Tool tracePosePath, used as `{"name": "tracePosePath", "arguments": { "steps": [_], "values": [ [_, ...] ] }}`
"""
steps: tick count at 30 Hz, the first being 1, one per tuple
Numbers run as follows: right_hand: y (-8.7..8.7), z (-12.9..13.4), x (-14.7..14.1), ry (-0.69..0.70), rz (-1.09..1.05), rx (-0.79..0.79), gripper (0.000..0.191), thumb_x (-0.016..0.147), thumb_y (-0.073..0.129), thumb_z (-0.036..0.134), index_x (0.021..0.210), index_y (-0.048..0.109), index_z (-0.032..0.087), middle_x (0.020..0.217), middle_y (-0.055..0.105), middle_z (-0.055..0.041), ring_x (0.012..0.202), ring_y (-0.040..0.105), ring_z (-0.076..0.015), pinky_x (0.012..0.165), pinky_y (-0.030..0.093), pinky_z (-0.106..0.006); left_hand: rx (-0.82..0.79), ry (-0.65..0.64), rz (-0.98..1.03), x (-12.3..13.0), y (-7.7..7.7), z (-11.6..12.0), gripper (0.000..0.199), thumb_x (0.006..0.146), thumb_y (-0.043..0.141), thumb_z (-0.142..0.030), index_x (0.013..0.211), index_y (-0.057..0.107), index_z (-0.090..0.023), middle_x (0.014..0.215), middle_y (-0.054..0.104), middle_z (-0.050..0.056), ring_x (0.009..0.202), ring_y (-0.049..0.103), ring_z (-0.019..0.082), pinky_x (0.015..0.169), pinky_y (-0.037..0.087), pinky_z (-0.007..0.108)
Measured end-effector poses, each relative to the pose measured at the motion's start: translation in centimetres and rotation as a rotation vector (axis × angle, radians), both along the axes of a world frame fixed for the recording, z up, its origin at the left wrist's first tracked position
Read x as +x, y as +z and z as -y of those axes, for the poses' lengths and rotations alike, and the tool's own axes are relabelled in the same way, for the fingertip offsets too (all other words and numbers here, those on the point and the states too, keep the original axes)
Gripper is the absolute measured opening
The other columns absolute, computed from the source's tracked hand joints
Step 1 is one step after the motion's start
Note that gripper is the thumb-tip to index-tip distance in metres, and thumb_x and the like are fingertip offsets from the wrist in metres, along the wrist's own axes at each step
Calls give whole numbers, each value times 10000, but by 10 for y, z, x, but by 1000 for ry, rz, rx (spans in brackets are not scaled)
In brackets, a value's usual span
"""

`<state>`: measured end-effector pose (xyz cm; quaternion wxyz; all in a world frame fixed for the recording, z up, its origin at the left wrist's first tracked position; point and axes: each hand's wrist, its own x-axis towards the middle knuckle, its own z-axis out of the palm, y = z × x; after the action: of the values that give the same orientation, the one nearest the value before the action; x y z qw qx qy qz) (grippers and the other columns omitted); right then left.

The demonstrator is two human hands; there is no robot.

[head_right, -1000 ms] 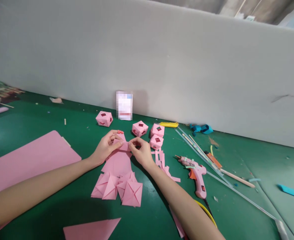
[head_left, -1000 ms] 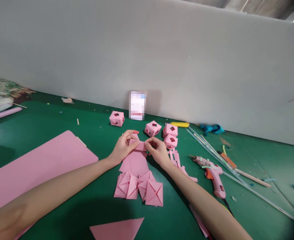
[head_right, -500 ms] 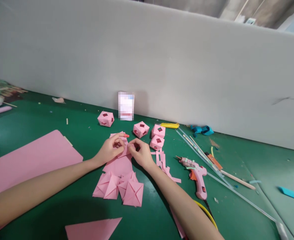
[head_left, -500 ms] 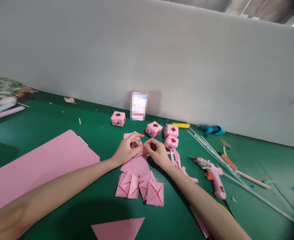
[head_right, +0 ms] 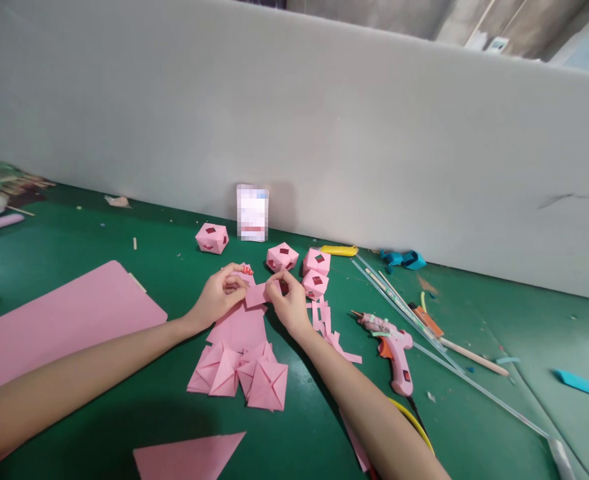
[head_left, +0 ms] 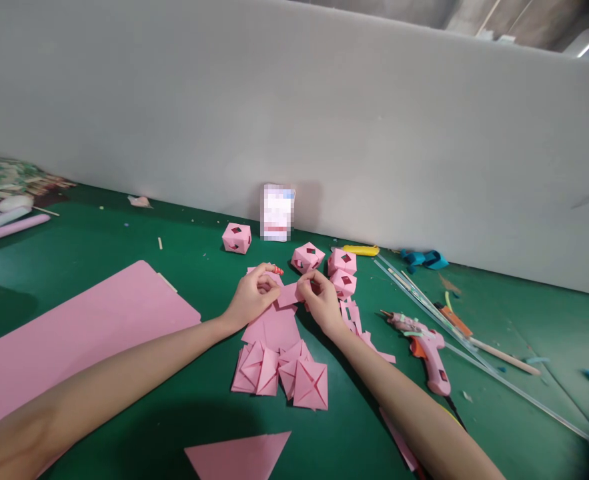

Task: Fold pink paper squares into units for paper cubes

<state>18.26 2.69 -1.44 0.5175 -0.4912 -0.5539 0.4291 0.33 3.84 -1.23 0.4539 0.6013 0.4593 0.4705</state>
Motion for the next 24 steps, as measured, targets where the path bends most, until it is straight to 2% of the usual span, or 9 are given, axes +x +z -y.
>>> {"name": "tracePosePath", "arguments": {
  "steps": [4, 6, 11, 15, 18, 20, 24],
  "values": [
    [0, -4, 3, -89, -172, -76, 140, 842, 559, 314, 755, 484, 233, 613, 487, 69, 440, 426, -89, 383, 337, -205, -24, 2, 57, -2, -3, -2, 240, 753, 585, -196, 993, 567, -182, 641, 662, -27, 569, 641, 152, 579, 511, 268],
    [0, -6, 4, -75, -208, -109, 188, 843, 588, 368, 762, 488, 232, 617, 477, 71, 451, 452, -89, 384, 359, -201, -31, -18, 72, -2, -3, -3, 269, 766, 600, -207, 1031, 564, -180, 681, 683, -13, 610, 664, 158, 616, 527, 279],
    [4, -6, 3, -22, -212, -107, 284, 827, 664, 491, 864, 571, 225, 705, 558, 39, 530, 548, -109, 451, 432, -221, 40, -95, -2, 0, -1, 2, 473, 759, 706, -219, 1200, 536, -200, 1010, 727, 58, 889, 702, 180, 764, 545, 286],
    [9, -3, 3, 65, -181, -91, 332, 834, 679, 483, 1054, 624, 241, 771, 636, 12, 599, 608, -141, 513, 475, -249, 61, -139, -20, 0, -2, 5, 562, 797, 750, -295, 1292, 494, -221, 1194, 699, 97, 917, 712, 188, 836, 562, 322],
    [9, -2, 2, 128, -177, -96, 371, 841, 685, 460, 1137, 618, 246, 746, 642, 15, 635, 646, -159, 533, 487, -252, 40, -96, 51, 0, -3, 4, 557, 821, 746, -335, 1301, 488, -221, 1198, 700, 104, 1019, 709, 216, 873, 568, 336],
    [7, -3, 2, 149, -169, -105, 357, 844, 680, 453, 1122, 623, 235, 751, 649, 11, 644, 664, -164, 543, 495, -254, 47, -61, 84, -1, -3, 3, 506, 832, 740, -344, 1265, 514, -212, 1160, 709, 99, 1065, 698, 223, 899, 563, 336],
    [0, -2, 2, 171, -66, -62, 314, 878, 640, 425, 1110, 631, 215, 846, 668, -15, 675, 670, -158, 594, 518, -266, 36, -25, 143, -1, -4, 2, 487, 831, 741, -360, 1236, 522, -203, 1106, 695, 88, 1047, 696, 214, 884, 576, 325]
  ]
}}
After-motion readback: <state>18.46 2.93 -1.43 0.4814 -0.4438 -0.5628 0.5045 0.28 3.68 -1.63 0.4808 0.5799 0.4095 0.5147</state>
